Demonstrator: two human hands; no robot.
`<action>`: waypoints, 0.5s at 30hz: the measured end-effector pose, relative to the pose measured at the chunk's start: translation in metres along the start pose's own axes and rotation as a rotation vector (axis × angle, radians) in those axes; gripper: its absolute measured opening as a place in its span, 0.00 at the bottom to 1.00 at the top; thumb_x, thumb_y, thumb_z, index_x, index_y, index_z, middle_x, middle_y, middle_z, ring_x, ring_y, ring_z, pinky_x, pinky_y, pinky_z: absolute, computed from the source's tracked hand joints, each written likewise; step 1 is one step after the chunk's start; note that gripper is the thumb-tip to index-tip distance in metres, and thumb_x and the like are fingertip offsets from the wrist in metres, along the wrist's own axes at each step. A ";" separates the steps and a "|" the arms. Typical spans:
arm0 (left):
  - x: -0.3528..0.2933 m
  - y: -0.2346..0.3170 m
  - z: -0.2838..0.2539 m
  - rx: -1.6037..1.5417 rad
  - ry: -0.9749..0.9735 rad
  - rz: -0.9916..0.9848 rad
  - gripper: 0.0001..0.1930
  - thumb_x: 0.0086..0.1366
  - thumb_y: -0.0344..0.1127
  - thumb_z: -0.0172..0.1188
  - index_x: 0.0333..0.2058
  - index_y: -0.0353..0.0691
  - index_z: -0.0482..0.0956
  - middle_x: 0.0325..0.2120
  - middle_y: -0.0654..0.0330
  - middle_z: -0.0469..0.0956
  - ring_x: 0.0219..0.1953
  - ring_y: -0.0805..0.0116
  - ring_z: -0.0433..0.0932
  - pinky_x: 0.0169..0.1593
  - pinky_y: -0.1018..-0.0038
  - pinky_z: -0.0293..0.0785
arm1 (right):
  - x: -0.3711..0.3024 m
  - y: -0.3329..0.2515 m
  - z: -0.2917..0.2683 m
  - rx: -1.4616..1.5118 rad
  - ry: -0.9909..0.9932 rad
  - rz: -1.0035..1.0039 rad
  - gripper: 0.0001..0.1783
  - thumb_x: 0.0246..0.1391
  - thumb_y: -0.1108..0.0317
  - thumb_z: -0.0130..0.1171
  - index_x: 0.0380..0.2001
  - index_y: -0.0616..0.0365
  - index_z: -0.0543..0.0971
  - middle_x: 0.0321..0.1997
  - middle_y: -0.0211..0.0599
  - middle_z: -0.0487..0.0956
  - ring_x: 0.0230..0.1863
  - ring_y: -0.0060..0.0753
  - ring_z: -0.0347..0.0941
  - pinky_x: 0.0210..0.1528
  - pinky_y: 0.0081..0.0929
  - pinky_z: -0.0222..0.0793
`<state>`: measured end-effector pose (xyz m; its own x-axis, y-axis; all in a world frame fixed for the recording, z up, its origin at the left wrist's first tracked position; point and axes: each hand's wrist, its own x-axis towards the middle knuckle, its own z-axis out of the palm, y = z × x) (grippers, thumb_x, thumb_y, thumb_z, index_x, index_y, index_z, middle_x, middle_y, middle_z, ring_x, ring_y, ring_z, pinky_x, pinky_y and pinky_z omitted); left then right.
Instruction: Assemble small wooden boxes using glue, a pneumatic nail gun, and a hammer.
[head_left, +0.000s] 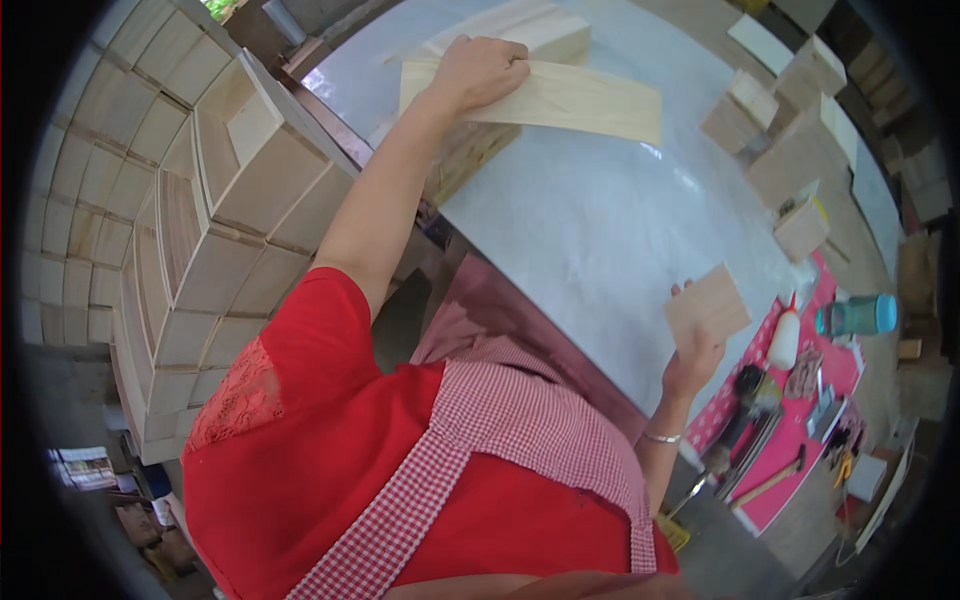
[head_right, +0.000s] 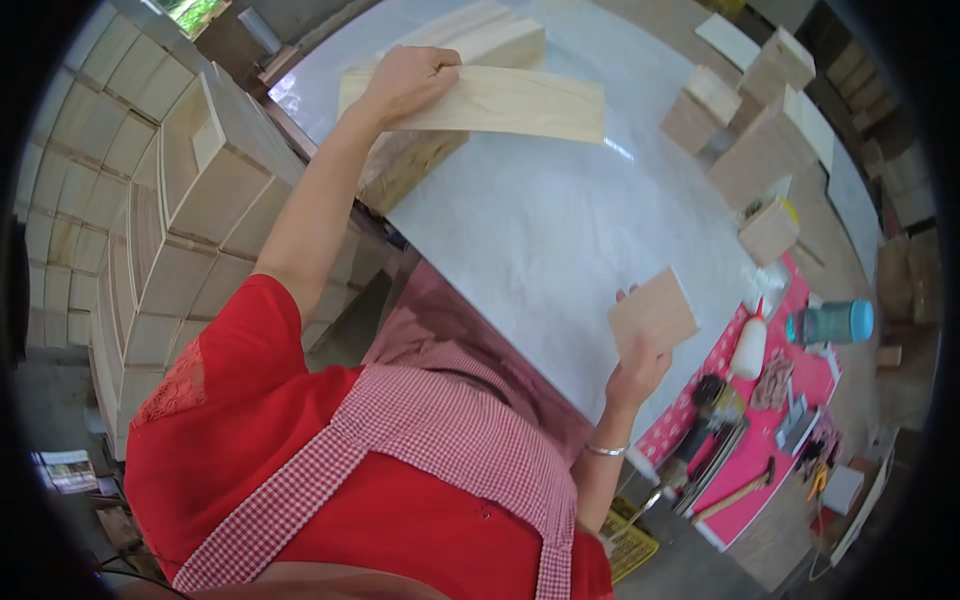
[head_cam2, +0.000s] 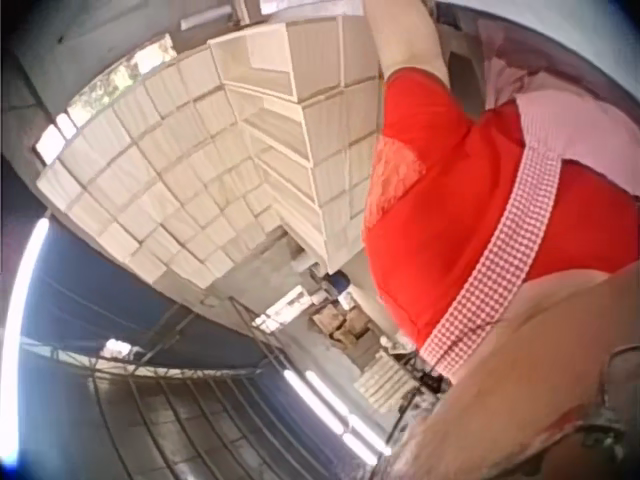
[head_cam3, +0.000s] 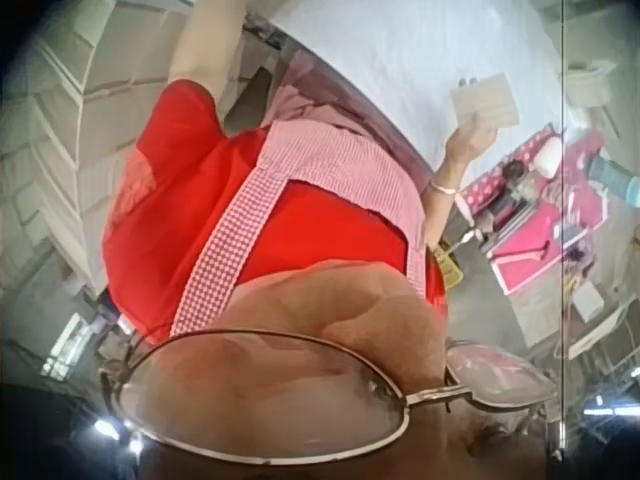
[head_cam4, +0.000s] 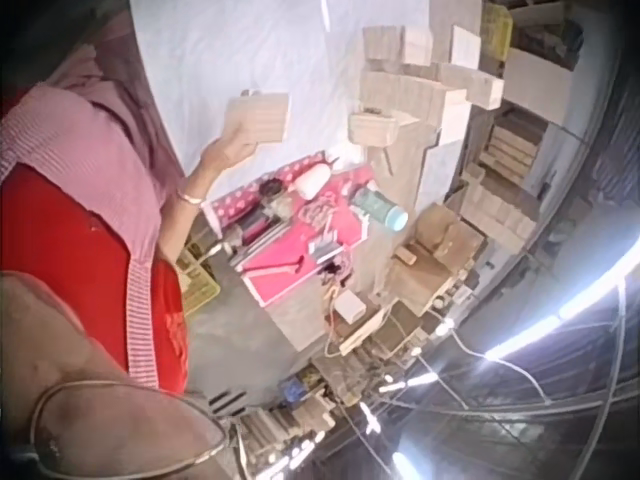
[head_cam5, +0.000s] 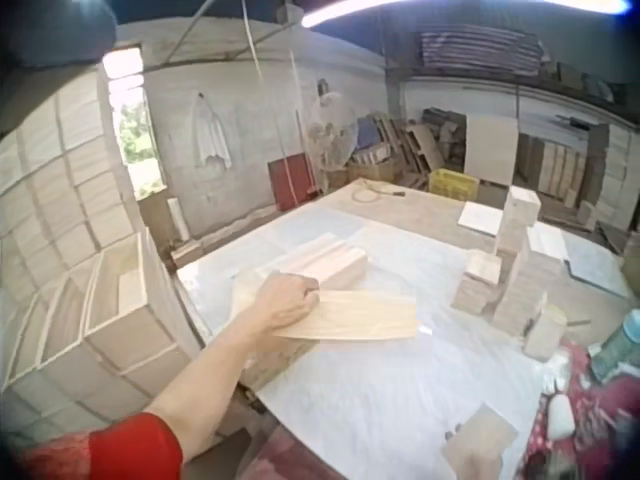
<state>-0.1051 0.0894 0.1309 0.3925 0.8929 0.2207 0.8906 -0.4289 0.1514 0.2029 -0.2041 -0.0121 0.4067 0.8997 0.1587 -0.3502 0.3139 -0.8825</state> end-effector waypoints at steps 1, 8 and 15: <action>-0.010 0.002 0.006 0.025 -0.026 0.058 0.21 0.62 0.50 0.47 0.35 0.43 0.85 0.31 0.51 0.83 0.37 0.49 0.80 0.47 0.58 0.72 | -0.002 -0.006 0.013 -0.071 0.104 0.004 0.26 0.63 0.67 0.51 0.60 0.71 0.65 0.57 0.51 0.74 0.56 0.45 0.73 0.58 0.34 0.68; -0.066 -0.007 0.055 0.225 -0.052 0.449 0.24 0.62 0.59 0.55 0.33 0.41 0.84 0.35 0.54 0.82 0.46 0.54 0.77 0.53 0.58 0.66 | -0.039 0.007 0.012 -0.509 0.466 0.039 0.24 0.68 0.55 0.49 0.48 0.70 0.74 0.49 0.44 0.77 0.48 0.28 0.73 0.49 0.28 0.70; -0.088 0.011 0.084 0.040 0.154 0.622 0.22 0.59 0.54 0.63 0.42 0.42 0.82 0.48 0.54 0.76 0.56 0.55 0.71 0.58 0.56 0.65 | -0.047 0.010 0.035 -0.300 0.547 0.000 0.25 0.69 0.53 0.47 0.48 0.71 0.74 0.46 0.41 0.76 0.46 0.27 0.72 0.48 0.26 0.68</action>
<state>-0.1104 0.0179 0.0320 0.8039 0.4473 0.3920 0.5157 -0.8525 -0.0849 0.1509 -0.2327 -0.0127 0.8079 0.5889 -0.0216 -0.1306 0.1433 -0.9810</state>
